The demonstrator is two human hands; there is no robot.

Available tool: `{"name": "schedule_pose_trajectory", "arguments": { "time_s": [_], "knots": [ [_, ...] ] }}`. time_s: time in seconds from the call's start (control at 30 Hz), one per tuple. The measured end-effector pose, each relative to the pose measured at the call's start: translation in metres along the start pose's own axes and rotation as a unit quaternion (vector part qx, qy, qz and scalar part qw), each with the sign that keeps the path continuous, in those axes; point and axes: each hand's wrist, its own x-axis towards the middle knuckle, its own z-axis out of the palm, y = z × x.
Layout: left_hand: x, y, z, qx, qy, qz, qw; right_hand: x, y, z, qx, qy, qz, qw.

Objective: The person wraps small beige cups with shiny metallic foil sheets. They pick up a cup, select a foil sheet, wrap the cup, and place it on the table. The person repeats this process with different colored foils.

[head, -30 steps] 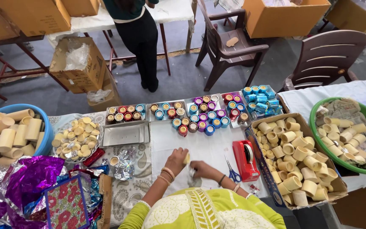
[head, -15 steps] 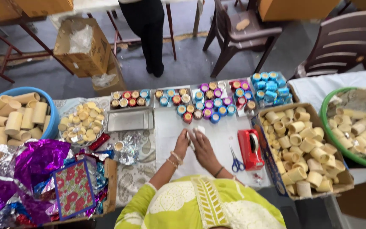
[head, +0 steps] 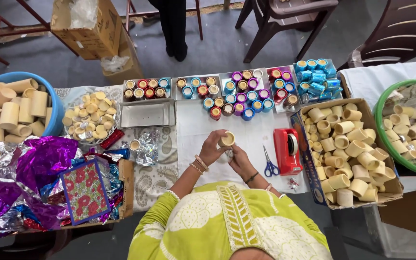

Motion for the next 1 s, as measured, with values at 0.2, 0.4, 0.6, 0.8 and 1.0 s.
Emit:
{"name": "schedule_pose_trajectory", "arguments": {
  "time_s": [0.2,0.4,0.6,0.8,1.0],
  "knots": [
    [-0.019,-0.04,0.002,-0.005,0.01,-0.064,0.998,0.051,-0.014,-0.127,-0.659,-0.099,-0.163,0.727],
    [-0.047,-0.088,0.012,-0.022,0.007,-0.191,0.981,-0.017,-0.105,-0.095,-0.792,0.21,-0.33,0.468],
    [-0.088,-0.184,0.045,0.033,-0.034,-0.223,0.974,-0.045,-0.09,-0.093,-0.877,0.154,-0.379,0.251],
    [-0.09,-0.15,0.015,0.058,-0.034,-0.21,0.975,-0.025,-0.077,-0.161,-0.869,0.096,-0.375,0.308],
    [-0.146,-0.119,-0.034,0.021,0.033,-0.241,0.97,-0.039,-0.079,-0.107,-0.839,0.124,-0.414,0.33]
  ]
}}
